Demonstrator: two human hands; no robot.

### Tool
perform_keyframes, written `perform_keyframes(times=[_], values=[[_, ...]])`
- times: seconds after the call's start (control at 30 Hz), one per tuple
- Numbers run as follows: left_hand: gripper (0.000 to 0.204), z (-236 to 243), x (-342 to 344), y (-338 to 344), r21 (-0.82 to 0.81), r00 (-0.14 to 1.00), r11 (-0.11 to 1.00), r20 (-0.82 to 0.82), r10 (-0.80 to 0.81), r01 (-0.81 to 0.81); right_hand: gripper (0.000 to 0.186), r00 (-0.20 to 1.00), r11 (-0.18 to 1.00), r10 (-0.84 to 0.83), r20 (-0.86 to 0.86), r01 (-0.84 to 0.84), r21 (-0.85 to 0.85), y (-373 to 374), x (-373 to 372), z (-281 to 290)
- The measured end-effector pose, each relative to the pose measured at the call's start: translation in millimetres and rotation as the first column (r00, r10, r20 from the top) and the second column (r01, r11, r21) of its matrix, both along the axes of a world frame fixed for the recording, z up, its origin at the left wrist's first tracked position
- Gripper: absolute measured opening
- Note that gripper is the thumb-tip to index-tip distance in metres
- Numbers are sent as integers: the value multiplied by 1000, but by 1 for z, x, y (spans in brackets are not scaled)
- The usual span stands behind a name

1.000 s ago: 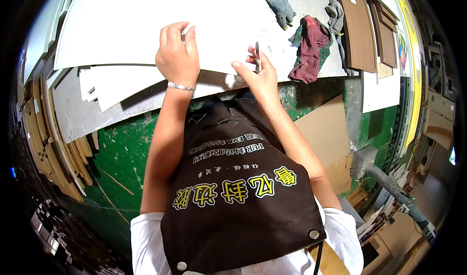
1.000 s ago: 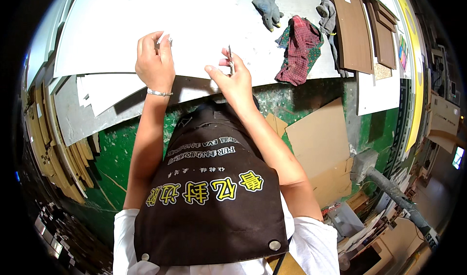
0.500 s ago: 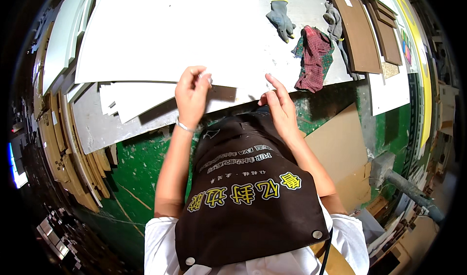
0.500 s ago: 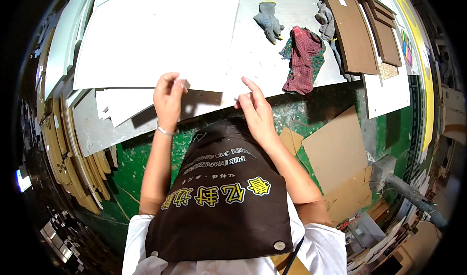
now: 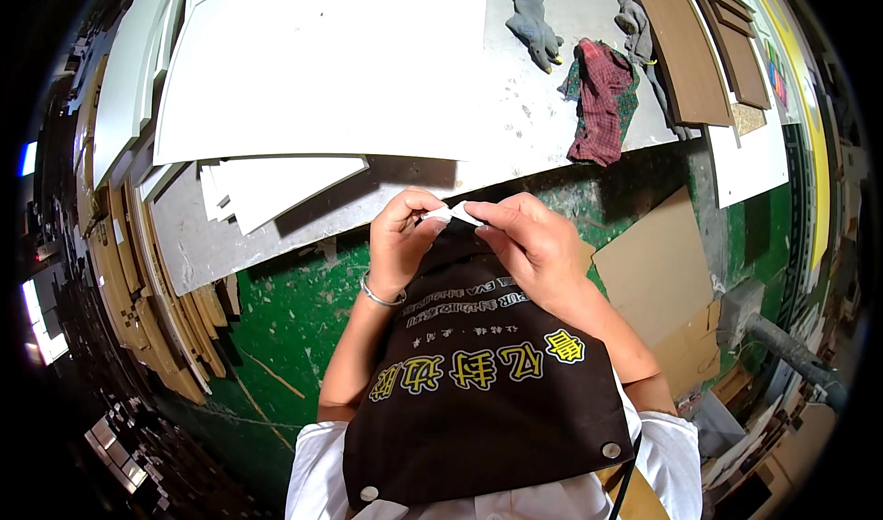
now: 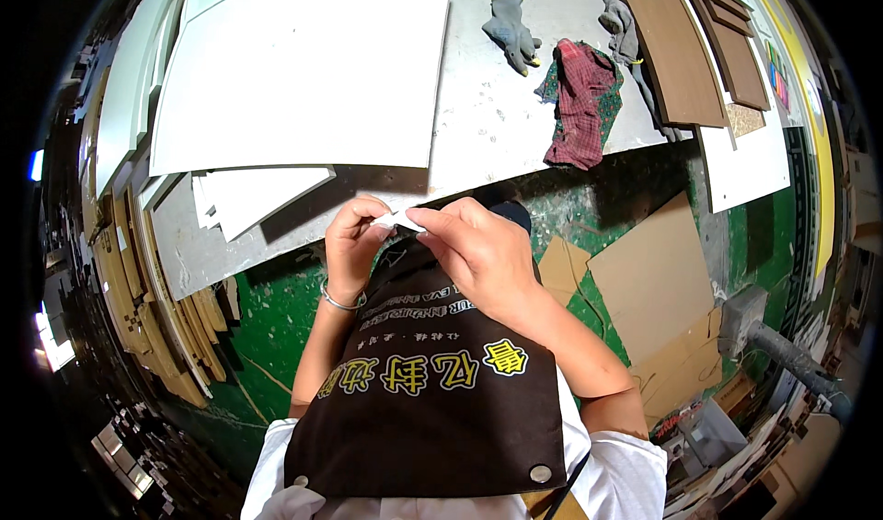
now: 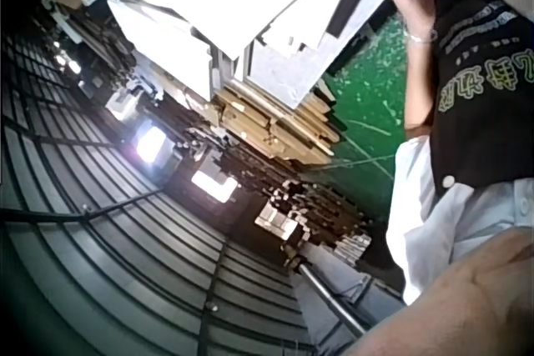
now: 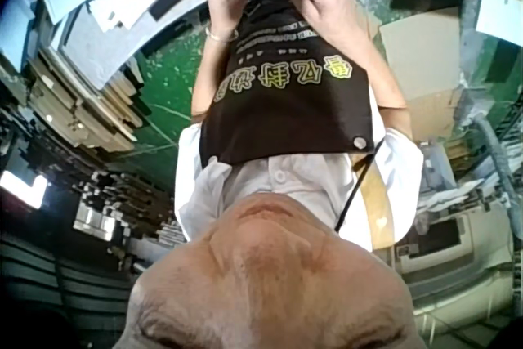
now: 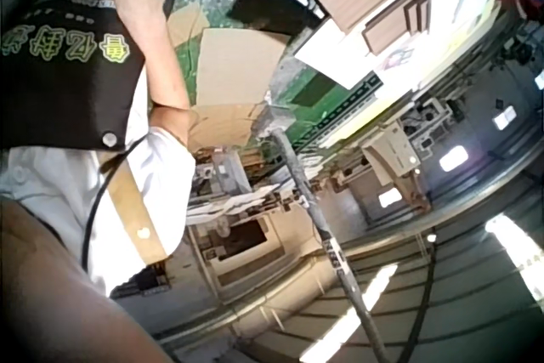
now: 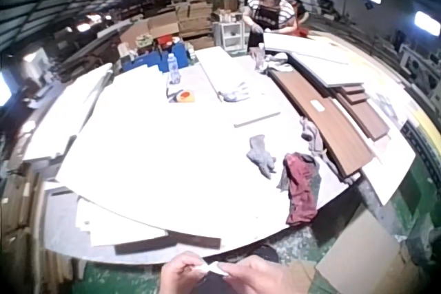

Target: The person scrapes the edges of a white rectangular panel with a utility knife, then wipes the surface with a cloth. They apply a white substance from a small container to the panel's edge using a small tool.

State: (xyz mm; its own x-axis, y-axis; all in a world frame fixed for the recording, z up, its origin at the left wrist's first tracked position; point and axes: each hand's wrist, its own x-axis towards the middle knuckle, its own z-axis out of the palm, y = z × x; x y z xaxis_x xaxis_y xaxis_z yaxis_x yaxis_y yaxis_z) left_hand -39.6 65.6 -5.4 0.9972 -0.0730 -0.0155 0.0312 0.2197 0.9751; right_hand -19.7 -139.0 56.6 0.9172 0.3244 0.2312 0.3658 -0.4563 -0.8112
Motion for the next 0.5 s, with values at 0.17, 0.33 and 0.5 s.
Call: perform_keyframes(times=[0.17, 0.33, 0.5], values=[[20, 4, -5, -4, 116, 999, 993, 41, -8, 3, 31, 999, 997, 25, 28, -23, -68, -3, -2, -3], [18, -3, -5, -3, 288, 997, 957, 67, -40, 19, 36, 988, 968, 105, 115, -75, -239, -12, 0, -1], [10, 1, -7, -8, 275, 988, 960, -155, -15, 58, 42, 944, 902, 175, 279, -40, -430, -19, 7, 0]])
